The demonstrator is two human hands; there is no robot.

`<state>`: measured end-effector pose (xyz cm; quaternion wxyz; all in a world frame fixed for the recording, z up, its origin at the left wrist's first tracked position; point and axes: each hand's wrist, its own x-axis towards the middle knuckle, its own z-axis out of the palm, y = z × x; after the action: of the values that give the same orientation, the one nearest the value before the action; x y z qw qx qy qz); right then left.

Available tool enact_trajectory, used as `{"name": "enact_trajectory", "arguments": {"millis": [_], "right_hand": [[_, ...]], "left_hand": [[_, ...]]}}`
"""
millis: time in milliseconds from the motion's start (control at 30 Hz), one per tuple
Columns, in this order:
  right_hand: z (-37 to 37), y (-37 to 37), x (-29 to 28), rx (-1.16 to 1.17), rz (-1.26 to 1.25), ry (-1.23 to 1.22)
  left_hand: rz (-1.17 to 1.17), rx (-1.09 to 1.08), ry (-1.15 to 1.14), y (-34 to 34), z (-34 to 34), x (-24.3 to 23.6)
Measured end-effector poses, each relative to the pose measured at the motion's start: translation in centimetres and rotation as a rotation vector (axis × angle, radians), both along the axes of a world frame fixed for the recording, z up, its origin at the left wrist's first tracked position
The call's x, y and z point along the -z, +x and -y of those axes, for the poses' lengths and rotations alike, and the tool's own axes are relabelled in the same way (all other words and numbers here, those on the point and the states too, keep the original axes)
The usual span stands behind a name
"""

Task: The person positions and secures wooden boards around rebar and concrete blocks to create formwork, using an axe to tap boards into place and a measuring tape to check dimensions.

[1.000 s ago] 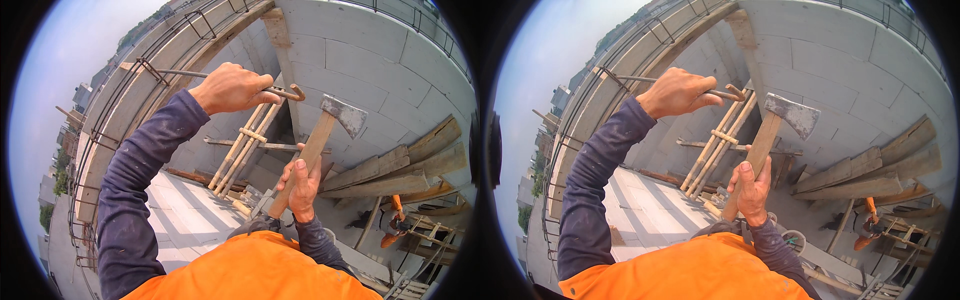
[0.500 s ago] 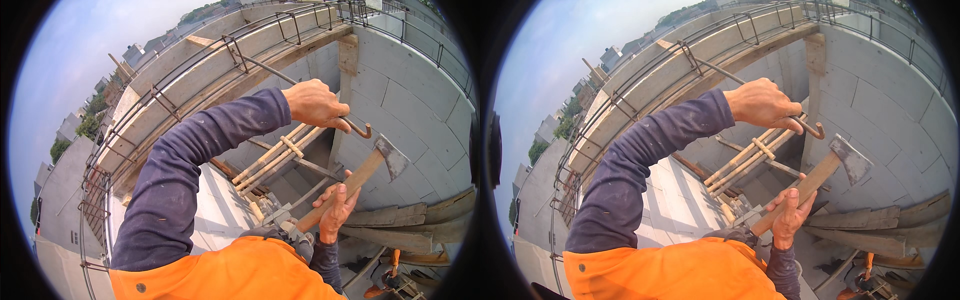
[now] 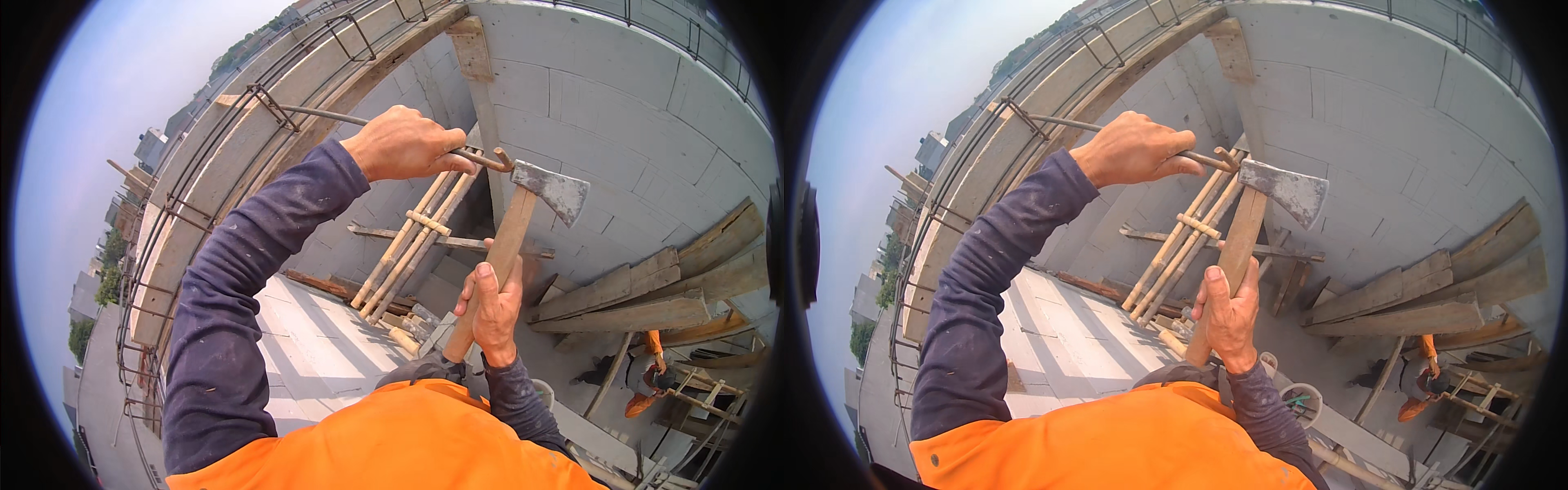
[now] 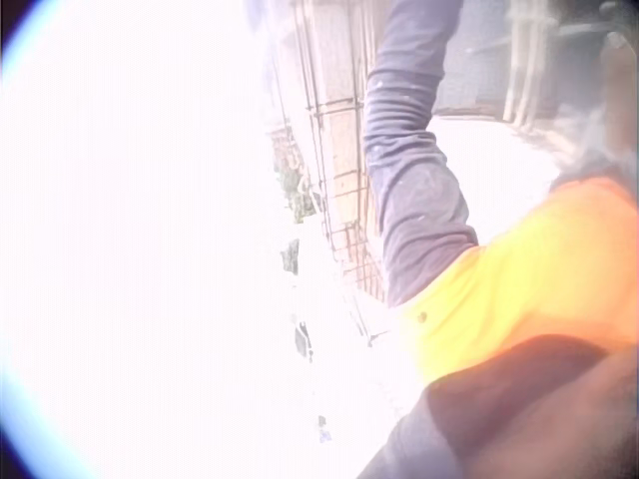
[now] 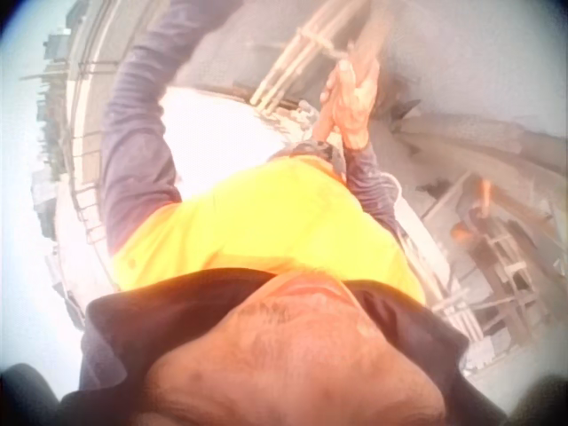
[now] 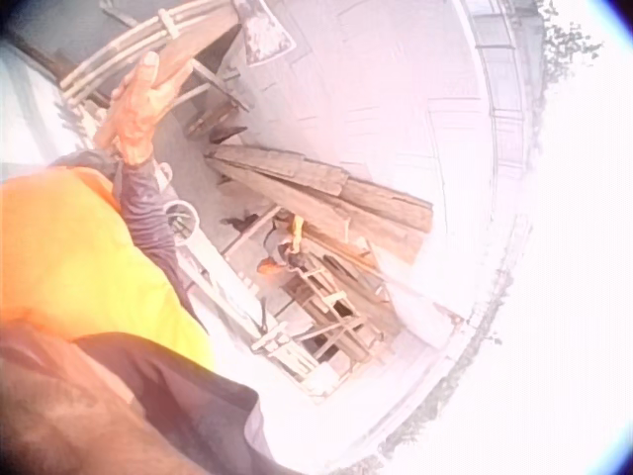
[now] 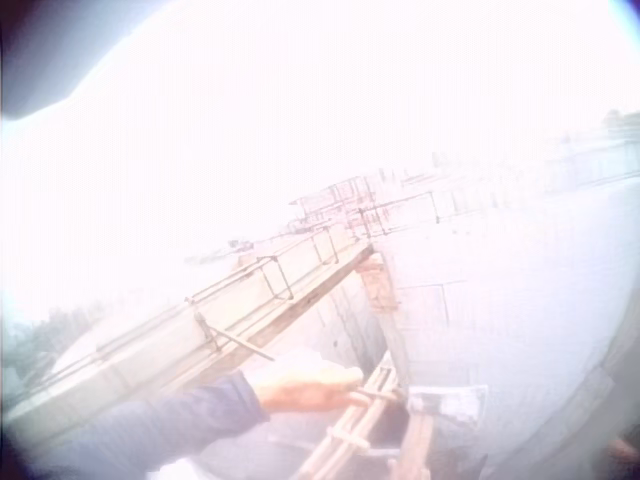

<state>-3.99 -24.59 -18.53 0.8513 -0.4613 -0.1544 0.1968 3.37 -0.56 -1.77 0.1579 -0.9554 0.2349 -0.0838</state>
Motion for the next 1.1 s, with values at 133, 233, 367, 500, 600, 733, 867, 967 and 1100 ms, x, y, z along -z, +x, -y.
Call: {"name": "enact_trajectory", "arguments": {"millis": [133,233,367,500,600,733,867,967,1100], "right_hand": [[2.4,1.2,-0.7,0.125,0.028,0.025],[5.3,3.3,-3.2,0.698,0.062,0.293],[3.3,2.7,-4.7,0.842,-0.082,0.418],[-1.5,-1.1,-1.0,0.03,0.026,-0.015],[-0.7,0.8,-2.3,0.269,-0.057,0.197],[-0.2,1.7,-1.9,0.204,-0.004,-0.009],[-1.0,0.8,-2.0,0.191,-0.047,0.04],[-1.0,0.3,-1.9,0.191,-0.017,0.025],[-1.2,0.0,-1.7,0.165,0.007,0.035]], "left_hand": [[-0.025,-0.026,0.0,0.1,0.8,-0.6],[-0.036,-0.028,-0.003,-0.6,0.5,-0.8],[-0.054,0.022,-0.056,0.4,1.2,-1.4],[-0.156,-0.032,-0.028,-1.3,-0.6,-1.6],[-0.095,-0.012,-0.054,-1.2,-0.6,-2.5],[-0.064,0.058,-0.076,-1.2,1.0,-1.7],[0.006,0.081,-0.138,-0.5,1.8,-1.8],[0.011,0.055,-0.1,-0.6,1.5,-2.7],[-0.01,0.023,-0.105,-0.9,1.0,-2.7]]}}
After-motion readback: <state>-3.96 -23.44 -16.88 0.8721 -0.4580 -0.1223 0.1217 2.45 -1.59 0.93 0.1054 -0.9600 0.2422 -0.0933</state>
